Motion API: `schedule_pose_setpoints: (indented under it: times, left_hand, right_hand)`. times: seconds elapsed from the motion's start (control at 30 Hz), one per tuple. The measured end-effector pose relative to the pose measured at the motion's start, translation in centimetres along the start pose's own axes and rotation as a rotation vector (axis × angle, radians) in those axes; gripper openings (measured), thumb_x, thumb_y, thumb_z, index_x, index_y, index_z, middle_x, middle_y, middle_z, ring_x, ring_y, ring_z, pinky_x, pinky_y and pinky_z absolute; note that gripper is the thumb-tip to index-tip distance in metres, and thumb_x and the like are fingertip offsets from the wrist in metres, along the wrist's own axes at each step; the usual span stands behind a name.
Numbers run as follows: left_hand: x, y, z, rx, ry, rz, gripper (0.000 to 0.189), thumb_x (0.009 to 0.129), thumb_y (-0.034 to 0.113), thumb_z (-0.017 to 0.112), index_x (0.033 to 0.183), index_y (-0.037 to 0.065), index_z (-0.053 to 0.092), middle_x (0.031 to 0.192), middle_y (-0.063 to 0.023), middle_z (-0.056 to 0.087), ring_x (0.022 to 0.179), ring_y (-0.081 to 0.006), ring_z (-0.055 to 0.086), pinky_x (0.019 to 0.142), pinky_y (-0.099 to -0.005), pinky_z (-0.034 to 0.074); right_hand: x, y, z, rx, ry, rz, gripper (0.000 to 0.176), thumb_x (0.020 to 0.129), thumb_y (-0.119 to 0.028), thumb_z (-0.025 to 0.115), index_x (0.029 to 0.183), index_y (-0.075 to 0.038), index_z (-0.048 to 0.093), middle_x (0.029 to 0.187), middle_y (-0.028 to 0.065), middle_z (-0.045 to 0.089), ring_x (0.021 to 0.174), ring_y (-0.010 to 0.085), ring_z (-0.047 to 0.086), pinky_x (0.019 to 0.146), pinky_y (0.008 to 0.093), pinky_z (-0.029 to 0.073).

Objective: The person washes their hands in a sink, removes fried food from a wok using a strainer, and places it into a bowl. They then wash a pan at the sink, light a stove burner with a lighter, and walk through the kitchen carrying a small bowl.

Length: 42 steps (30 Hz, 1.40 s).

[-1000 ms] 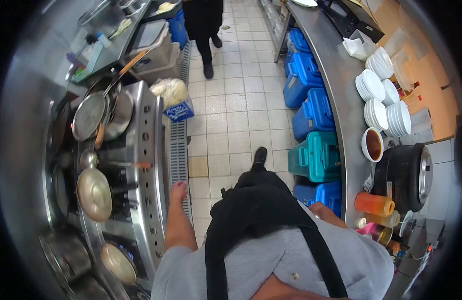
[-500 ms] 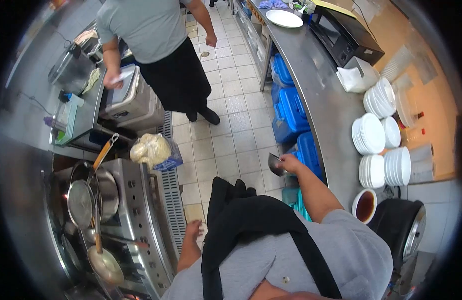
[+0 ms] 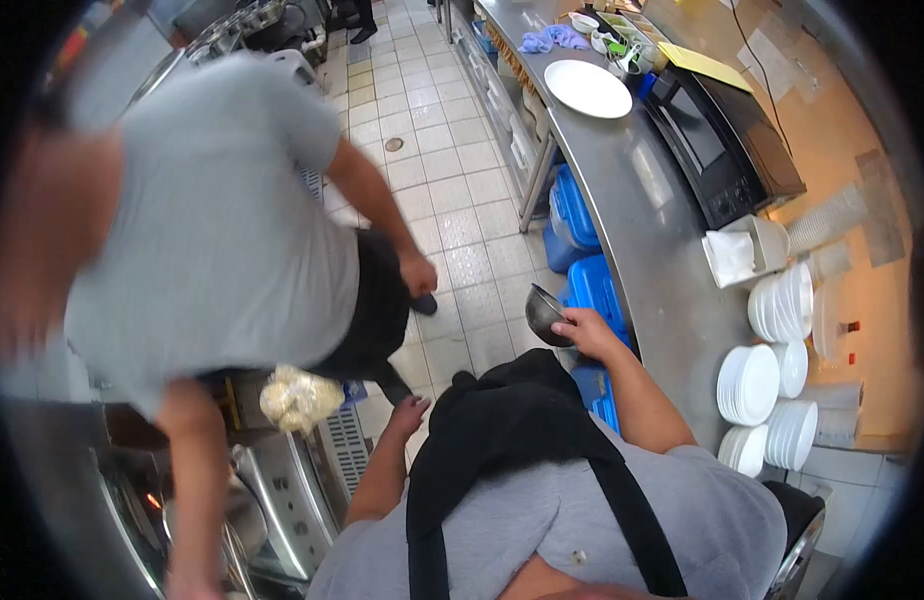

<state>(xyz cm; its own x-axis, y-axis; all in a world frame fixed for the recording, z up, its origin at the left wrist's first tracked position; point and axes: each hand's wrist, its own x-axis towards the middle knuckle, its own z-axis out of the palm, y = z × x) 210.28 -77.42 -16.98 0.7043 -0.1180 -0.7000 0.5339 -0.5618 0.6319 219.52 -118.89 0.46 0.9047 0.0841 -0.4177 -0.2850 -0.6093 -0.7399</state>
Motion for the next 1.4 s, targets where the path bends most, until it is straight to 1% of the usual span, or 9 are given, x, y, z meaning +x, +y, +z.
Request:
schedule_pose_setpoints:
  times: [0.23,0.37,0.43,0.5,0.7,0.77,0.9,1.07,1.4]
  left_hand:
    - [13.3,19.8,-3.9,-0.229,-0.078,0.086,0.054,0.084,0.032,0.062,0.123,-0.002,0.049,0.109,-0.0163,0.061,0.085,-0.0203,0.062,0.072,-0.0306,0.048]
    - [25.0,8.5,-6.5,-0.121,0.076,-0.030,0.050,0.084,0.031,0.063,0.124,0.002,0.050,0.099,-0.0125,0.064,0.071,-0.0186,0.060,0.058,-0.0323,0.048]
    - [18.7,18.1,-9.9,-0.327,0.191,-0.416,0.040,0.085,0.029,0.061,0.117,0.005,0.055,0.079,-0.0056,0.061,0.056,-0.0161,0.055,0.044,-0.0311,0.042]
    - [20.1,14.9,-10.7,-0.711,0.223,-0.401,0.031,0.086,0.026,0.060,0.109,0.007,0.057,0.067,-0.0015,0.052,0.047,-0.0132,0.048,0.039,-0.0278,0.034]
    - [25.5,8.2,-9.5,-0.789,0.364,-0.529,0.018,0.087,0.027,0.055,0.096,0.011,0.060,0.070,-0.0007,0.056,0.058,-0.0213,0.055,0.047,-0.0369,0.044]
    - [29.1,3.7,-10.5,0.499,0.185,0.184,0.022,0.086,0.028,0.055,0.093,0.009,0.064,0.081,-0.0077,0.064,0.072,-0.0257,0.062,0.064,-0.0397,0.049]
    - [34.2,6.8,-17.5,-0.829,0.008,-0.329,0.029,0.081,0.029,0.058,0.098,0.006,0.066,0.091,-0.0146,0.066,0.085,-0.0265,0.064,0.078,-0.0352,0.048]
    - [44.1,21.3,-36.3,-0.473,0.216,-0.587,0.034,0.083,0.029,0.059,0.110,0.007,0.057,0.097,-0.0101,0.060,0.072,-0.0269,0.060,0.059,-0.0417,0.047]
    - [66.2,48.0,-55.9,-0.641,0.449,-0.102,0.047,0.085,0.028,0.058,0.125,0.006,0.046,0.108,-0.0076,0.060,0.078,-0.0217,0.060,0.060,-0.0332,0.047]
  right_hand:
    - [13.0,-2.2,-6.1,0.120,0.042,-0.089,0.030,0.082,-0.025,0.062,0.095,0.002,0.060,0.081,0.0141,0.062,0.074,0.0197,0.057,0.069,0.0334,0.045]
    - [22.3,-8.4,-12.7,0.070,0.019,-0.198,0.023,0.083,-0.021,0.062,0.089,0.001,0.060,0.072,0.0052,0.058,0.069,0.0118,0.052,0.063,0.0299,0.043]
    - [27.7,-10.9,-15.7,0.009,0.042,-0.345,0.024,0.083,-0.024,0.060,0.089,-0.001,0.061,0.077,0.0177,0.061,0.071,0.0282,0.059,0.066,0.0367,0.044]
    - [32.7,-14.4,-19.2,-0.111,0.085,-0.366,0.023,0.082,-0.024,0.060,0.087,-0.001,0.060,0.076,0.0199,0.059,0.071,0.0327,0.057,0.065,0.0384,0.044]
    - [51.2,-20.4,-26.9,-0.314,0.380,-0.430,0.022,0.082,-0.025,0.061,0.091,-0.004,0.062,0.085,0.0211,0.061,0.084,0.0385,0.058,0.072,0.0418,0.045]
    - [56.7,-20.1,-27.9,-0.298,0.455,-0.447,0.020,0.082,-0.024,0.061,0.092,-0.006,0.063,0.085,0.0203,0.062,0.085,0.0387,0.058,0.072,0.0430,0.045]
    - [62.8,-22.9,-30.4,-0.436,0.595,-0.300,0.018,0.082,-0.021,0.059,0.088,-0.005,0.062,0.083,0.0189,0.062,0.082,0.0376,0.058,0.072,0.0447,0.045]
    - [68.5,-21.5,-31.5,-0.529,0.713,-0.236,0.015,0.081,-0.016,0.060,0.090,-0.005,0.064,0.081,0.0199,0.062,0.081,0.0389,0.058,0.073,0.0443,0.045]
    - [84.8,-24.3,-35.6,-0.597,0.727,-0.133,0.011,0.077,-0.012,0.061,0.087,-0.011,0.067,0.078,0.0118,0.064,0.079,0.0297,0.060,0.072,0.0418,0.044]
